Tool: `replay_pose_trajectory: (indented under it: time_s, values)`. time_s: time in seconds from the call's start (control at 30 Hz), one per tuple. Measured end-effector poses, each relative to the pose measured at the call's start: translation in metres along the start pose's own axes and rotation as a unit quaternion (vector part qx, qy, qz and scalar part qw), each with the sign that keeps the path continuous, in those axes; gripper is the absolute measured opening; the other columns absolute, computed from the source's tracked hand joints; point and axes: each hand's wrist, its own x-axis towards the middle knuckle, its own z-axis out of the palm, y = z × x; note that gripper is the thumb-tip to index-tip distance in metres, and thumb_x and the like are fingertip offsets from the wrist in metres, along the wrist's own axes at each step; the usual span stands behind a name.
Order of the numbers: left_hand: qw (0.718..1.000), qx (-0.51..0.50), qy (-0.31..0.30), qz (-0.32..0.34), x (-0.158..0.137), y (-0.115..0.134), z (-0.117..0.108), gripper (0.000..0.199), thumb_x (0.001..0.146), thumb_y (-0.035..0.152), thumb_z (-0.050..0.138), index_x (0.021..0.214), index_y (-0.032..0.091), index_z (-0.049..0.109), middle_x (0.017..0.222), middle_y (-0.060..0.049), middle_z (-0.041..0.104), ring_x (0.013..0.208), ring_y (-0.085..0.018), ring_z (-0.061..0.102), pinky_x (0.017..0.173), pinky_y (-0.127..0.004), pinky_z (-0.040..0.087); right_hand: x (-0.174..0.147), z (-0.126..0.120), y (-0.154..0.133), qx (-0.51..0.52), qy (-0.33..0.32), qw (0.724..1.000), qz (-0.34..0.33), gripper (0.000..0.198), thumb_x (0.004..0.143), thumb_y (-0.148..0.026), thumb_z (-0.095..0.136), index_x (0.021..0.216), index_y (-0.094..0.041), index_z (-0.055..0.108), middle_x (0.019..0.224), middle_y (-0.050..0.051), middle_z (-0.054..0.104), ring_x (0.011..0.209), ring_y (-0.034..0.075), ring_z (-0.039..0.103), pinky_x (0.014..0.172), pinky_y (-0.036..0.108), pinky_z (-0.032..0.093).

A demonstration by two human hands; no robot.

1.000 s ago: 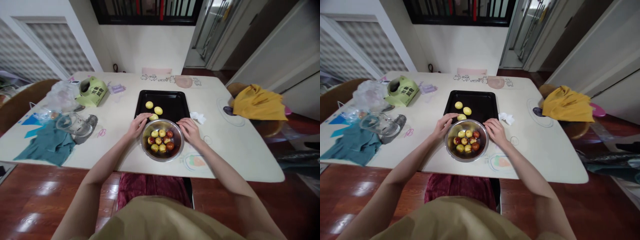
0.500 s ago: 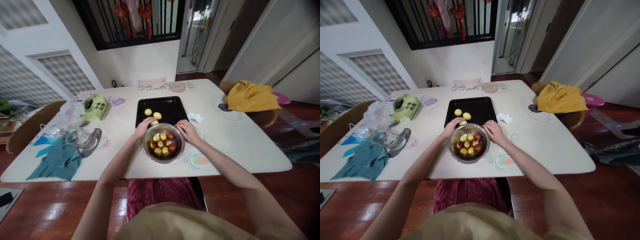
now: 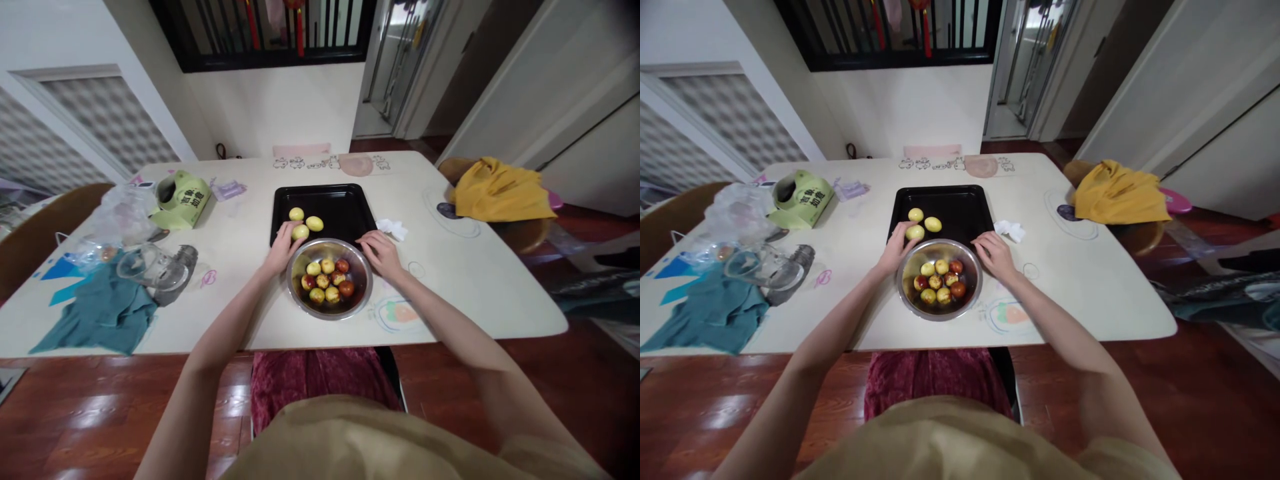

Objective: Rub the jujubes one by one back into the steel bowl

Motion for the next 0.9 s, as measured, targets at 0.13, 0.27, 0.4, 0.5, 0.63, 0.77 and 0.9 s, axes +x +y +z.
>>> replay_pose_trajectory:
  time_s: [0.13, 0.27, 0.4, 0.5, 0.63, 0.77, 0.9]
  values:
    - [0.998, -0.029, 0.057, 0.028, -0.002, 0.019, -0.009, 0.041, 0.106, 0.048, 0.063, 0.135, 0.02, 0.062, 0.135, -0.015, 0.066, 0.132, -0.028, 0.063, 0.111, -0.044, 0.054, 0.0, -0.001, -0.001, 0.0, -0.001, 1.0, 0.0, 0.035, 0.11, -0.036, 0.044, 0.103, -0.022, 0.076, 0.098, 0.011, 0.076, 0.099, 0.028, 0.07, 0.094, 0.048, 0.058]
    - [0.988, -0.063, -0.022, 0.136, -0.002, 0.046, -0.013, 0.043, 0.098, 0.044, 0.078, 0.132, 0.019, 0.069, 0.13, -0.016, 0.072, 0.124, -0.028, 0.068, 0.109, -0.046, 0.057, -0.001, 0.0, 0.0, 0.004, 0.007, 1.0, -0.011, 0.034, 0.11, -0.035, 0.046, 0.103, -0.022, 0.076, 0.097, 0.011, 0.076, 0.098, 0.027, 0.07, 0.093, 0.047, 0.057]
    - [0.976, -0.076, -0.111, 0.17, -0.005, 0.054, -0.009, 0.046, 0.094, 0.042, 0.083, 0.131, 0.018, 0.072, 0.125, -0.015, 0.077, 0.12, -0.028, 0.073, 0.106, -0.047, 0.06, 0.0, 0.002, 0.001, 0.015, 0.027, 0.999, -0.031, 0.033, 0.111, -0.035, 0.047, 0.099, -0.023, 0.076, 0.095, 0.01, 0.076, 0.094, 0.027, 0.07, 0.087, 0.046, 0.058]
    - [0.973, -0.076, -0.14, 0.165, -0.006, 0.053, -0.009, 0.046, 0.092, 0.039, 0.085, 0.13, 0.018, 0.073, 0.124, -0.014, 0.078, 0.119, -0.027, 0.073, 0.107, -0.045, 0.061, 0.0, 0.003, 0.003, 0.02, 0.037, 0.998, -0.045, 0.033, 0.111, -0.035, 0.048, 0.099, -0.024, 0.076, 0.094, 0.01, 0.075, 0.092, 0.027, 0.069, 0.084, 0.046, 0.058]
    - [0.97, -0.069, -0.165, 0.167, -0.007, 0.053, -0.011, 0.044, 0.092, 0.037, 0.085, 0.13, 0.018, 0.073, 0.124, -0.014, 0.078, 0.12, -0.027, 0.073, 0.107, -0.045, 0.061, -0.001, 0.003, 0.004, 0.022, 0.039, 0.998, -0.047, 0.033, 0.111, -0.036, 0.048, 0.098, -0.024, 0.076, 0.094, 0.01, 0.075, 0.091, 0.027, 0.069, 0.083, 0.046, 0.058]
    - [0.969, -0.067, -0.183, 0.154, -0.007, 0.055, -0.011, 0.044, 0.091, 0.038, 0.086, 0.128, 0.018, 0.074, 0.126, -0.014, 0.078, 0.122, -0.029, 0.073, 0.108, -0.047, 0.061, -0.001, 0.003, 0.004, 0.027, 0.037, 0.998, -0.042, 0.034, 0.111, -0.037, 0.048, 0.098, -0.025, 0.077, 0.094, 0.01, 0.075, 0.092, 0.027, 0.069, 0.084, 0.047, 0.057]
    - [0.967, -0.082, -0.19, 0.152, -0.007, 0.056, -0.01, 0.042, 0.092, 0.039, 0.085, 0.128, 0.018, 0.074, 0.125, -0.014, 0.078, 0.122, -0.028, 0.073, 0.109, -0.048, 0.06, -0.001, 0.004, 0.004, 0.03, 0.035, 0.998, -0.042, 0.033, 0.111, -0.036, 0.049, 0.099, -0.025, 0.077, 0.094, 0.01, 0.075, 0.092, 0.027, 0.069, 0.084, 0.047, 0.057]
